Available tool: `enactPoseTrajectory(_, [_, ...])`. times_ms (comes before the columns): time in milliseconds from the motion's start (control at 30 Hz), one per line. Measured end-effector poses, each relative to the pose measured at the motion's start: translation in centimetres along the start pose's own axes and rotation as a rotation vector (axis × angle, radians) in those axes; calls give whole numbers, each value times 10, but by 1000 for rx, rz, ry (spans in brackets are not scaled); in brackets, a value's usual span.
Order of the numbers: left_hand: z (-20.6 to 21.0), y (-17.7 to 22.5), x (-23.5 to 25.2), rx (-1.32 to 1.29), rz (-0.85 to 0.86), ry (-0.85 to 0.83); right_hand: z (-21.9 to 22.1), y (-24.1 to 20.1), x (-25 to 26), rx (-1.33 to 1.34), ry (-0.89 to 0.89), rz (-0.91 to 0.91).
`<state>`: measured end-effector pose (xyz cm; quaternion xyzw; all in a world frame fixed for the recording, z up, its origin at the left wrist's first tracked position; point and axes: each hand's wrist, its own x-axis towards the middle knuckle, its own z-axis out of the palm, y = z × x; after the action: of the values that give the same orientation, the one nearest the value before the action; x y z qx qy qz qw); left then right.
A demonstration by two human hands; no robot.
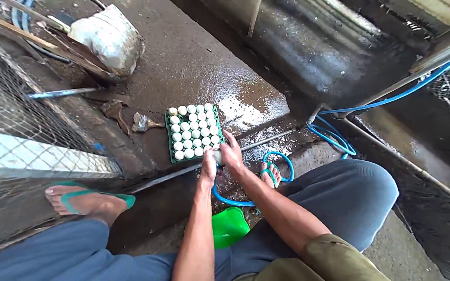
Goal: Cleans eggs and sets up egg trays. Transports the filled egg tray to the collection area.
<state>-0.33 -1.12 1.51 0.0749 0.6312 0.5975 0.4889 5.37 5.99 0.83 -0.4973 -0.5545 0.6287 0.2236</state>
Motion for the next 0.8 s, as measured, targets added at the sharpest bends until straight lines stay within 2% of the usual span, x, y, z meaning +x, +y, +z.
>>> enactPoseTrajectory(67, [-1, 0, 0, -42, -68, -47, -5, -2, 8, 113, 16, 177])
enactPoseTrajectory(133, [-3, -5, 6, -15, -10, -48, -3, -1, 2, 150, 63, 180])
enactPoseTrajectory(233, [-4, -9, 11, 17, 96, -12, 7, -2, -20, -98, 4, -134])
enactPoseTrajectory(300, [-11, -3, 4, -3, 81, -127, 11, 2, -21, -264, -10, -351])
enactPoseTrajectory(333, [-11, 1, 1, 34, 50, -140, 9, 1, -17, -266, -1, -347])
enactPoseTrajectory(400, [-7, 0, -1, 69, 5, -186, 0, -2, -4, -163, 4, -165])
enactPoseTrajectory(467, [0, -2, -2, 105, 8, -77, 1, -3, -3, -129, 33, -59])
enactPoseTrajectory(533, [-3, -5, 0, 86, 97, -32, 8, -2, -22, -183, -24, -160])
enactPoseTrajectory(600, [-6, 2, -6, 64, 80, -20, 13, 1, -25, -196, -24, -259])
enactPoseTrajectory(733, [-4, -4, -1, 33, 54, -62, 12, -4, -8, -93, 75, -26])
enactPoseTrajectory(800, [-8, -4, -2, -72, 68, -88, 15, -3, -24, -147, 42, -122])
